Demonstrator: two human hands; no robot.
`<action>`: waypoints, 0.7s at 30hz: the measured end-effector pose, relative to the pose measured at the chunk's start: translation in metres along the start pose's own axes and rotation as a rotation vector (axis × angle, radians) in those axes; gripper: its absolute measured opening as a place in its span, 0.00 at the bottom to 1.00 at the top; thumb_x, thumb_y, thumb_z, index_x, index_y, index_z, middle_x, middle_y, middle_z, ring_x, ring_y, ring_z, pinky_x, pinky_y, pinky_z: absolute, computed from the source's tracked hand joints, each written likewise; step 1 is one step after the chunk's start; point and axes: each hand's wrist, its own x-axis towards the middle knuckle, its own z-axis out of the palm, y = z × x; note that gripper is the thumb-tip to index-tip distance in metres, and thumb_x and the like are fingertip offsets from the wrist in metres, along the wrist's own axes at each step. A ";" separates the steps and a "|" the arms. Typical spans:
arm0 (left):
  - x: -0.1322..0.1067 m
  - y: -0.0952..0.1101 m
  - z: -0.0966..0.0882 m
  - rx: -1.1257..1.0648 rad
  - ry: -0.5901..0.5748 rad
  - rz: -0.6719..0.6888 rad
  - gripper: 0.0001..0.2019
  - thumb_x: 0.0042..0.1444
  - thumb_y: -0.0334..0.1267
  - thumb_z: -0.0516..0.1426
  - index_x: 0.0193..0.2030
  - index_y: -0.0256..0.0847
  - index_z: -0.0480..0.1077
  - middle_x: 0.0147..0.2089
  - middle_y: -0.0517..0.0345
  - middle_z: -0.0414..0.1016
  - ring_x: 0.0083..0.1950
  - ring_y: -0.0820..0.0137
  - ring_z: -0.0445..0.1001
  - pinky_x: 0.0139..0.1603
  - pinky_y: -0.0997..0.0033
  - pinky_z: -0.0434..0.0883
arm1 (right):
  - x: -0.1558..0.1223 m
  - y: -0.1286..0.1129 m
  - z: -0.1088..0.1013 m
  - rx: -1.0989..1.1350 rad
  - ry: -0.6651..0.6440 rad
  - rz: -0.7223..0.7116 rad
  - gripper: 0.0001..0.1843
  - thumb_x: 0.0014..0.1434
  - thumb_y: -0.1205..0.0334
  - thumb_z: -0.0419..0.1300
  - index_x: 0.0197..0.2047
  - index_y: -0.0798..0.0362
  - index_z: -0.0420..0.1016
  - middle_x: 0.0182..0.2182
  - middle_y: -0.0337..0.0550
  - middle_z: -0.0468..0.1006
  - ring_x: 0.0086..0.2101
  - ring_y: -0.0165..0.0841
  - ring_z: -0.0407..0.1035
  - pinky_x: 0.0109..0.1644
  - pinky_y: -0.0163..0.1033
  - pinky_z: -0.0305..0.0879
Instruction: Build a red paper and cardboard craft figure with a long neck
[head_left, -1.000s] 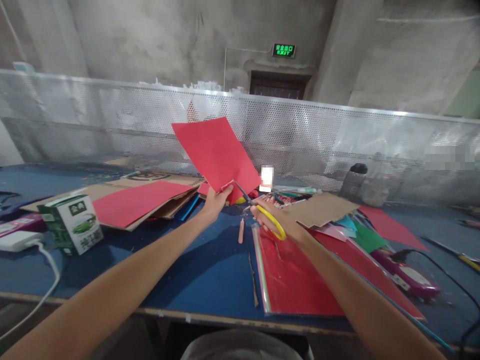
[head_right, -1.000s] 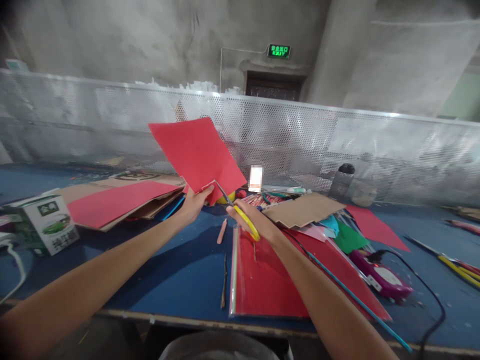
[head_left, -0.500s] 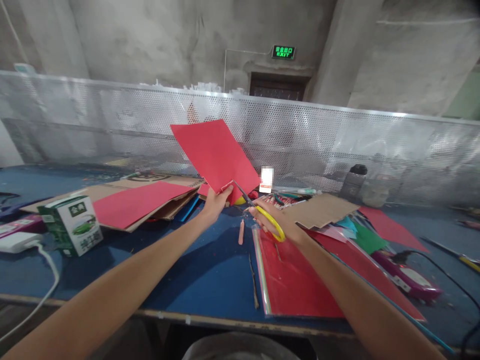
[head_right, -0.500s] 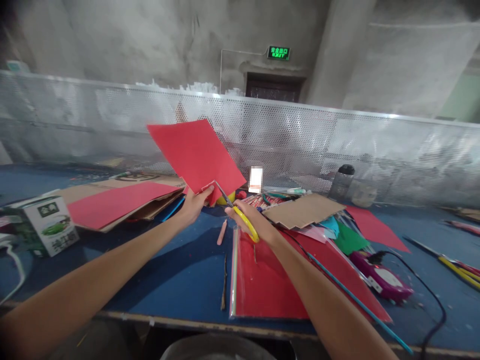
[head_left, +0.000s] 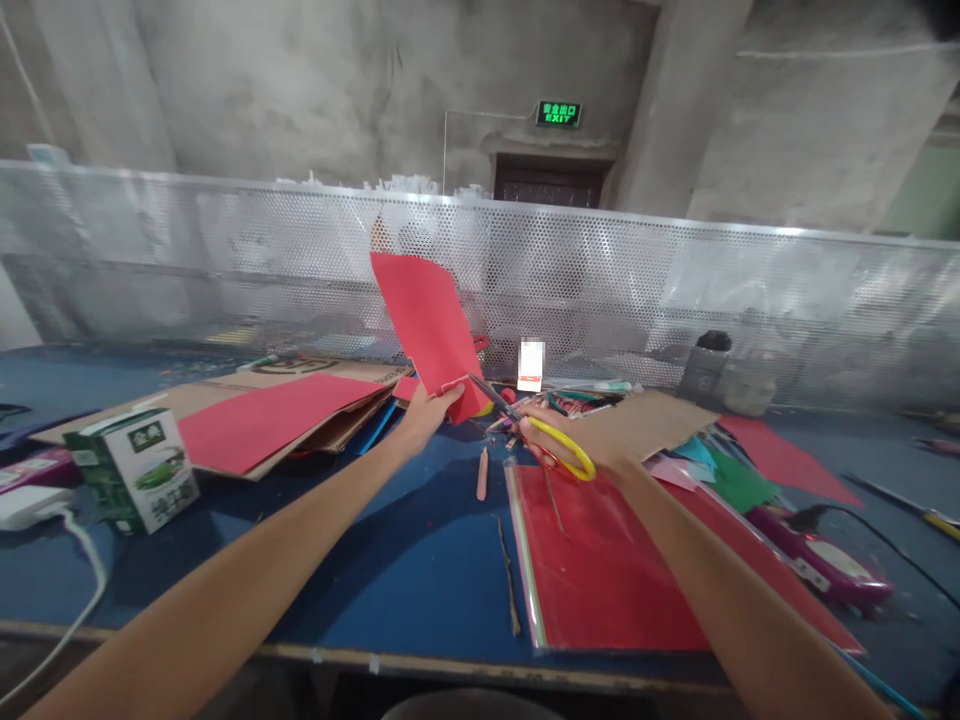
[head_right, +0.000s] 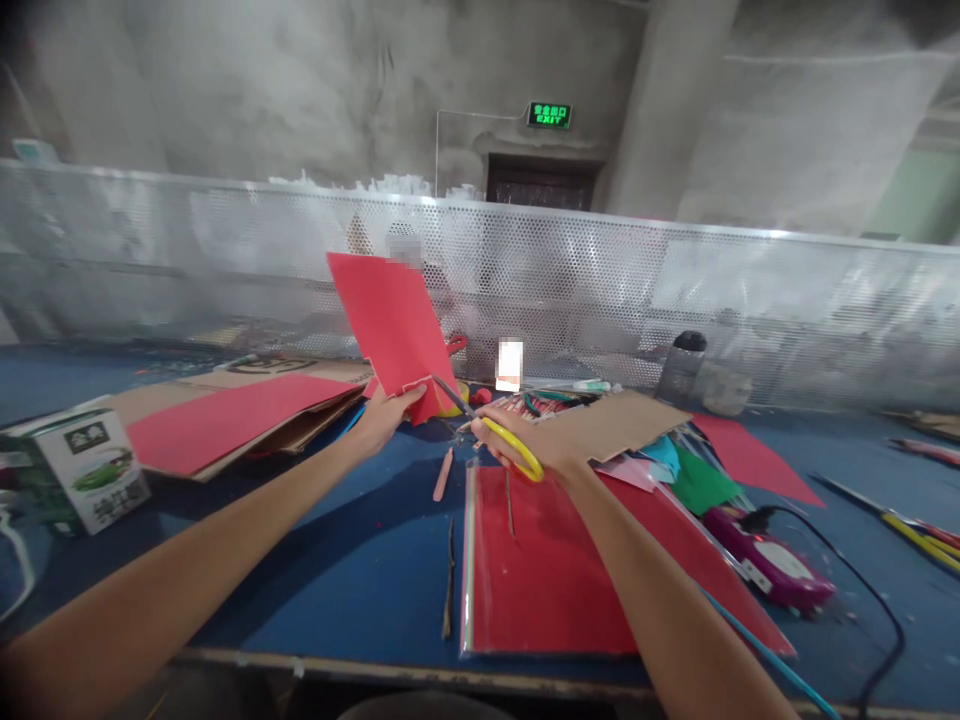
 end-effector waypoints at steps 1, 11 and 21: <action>0.001 0.001 -0.002 -0.008 -0.023 -0.001 0.28 0.45 0.47 0.72 0.52 0.39 0.75 0.53 0.48 0.81 0.52 0.57 0.79 0.46 0.63 0.76 | -0.002 -0.002 -0.005 0.020 -0.057 -0.040 0.30 0.64 0.30 0.50 0.46 0.50 0.67 0.25 0.36 0.66 0.21 0.28 0.60 0.23 0.36 0.59; 0.003 0.007 -0.019 -0.001 -0.183 -0.156 0.29 0.39 0.51 0.75 0.47 0.38 0.79 0.52 0.46 0.82 0.57 0.52 0.78 0.61 0.52 0.72 | -0.017 -0.013 -0.035 -0.013 -0.205 -0.053 0.35 0.62 0.26 0.48 0.46 0.52 0.69 0.26 0.37 0.66 0.22 0.27 0.59 0.25 0.36 0.56; -0.003 0.025 -0.024 0.087 -0.373 -0.241 0.25 0.43 0.50 0.73 0.44 0.36 0.79 0.45 0.46 0.84 0.51 0.52 0.81 0.59 0.51 0.73 | -0.022 -0.022 -0.039 0.015 -0.255 0.024 0.27 0.62 0.29 0.53 0.40 0.45 0.72 0.26 0.43 0.70 0.22 0.32 0.61 0.26 0.41 0.59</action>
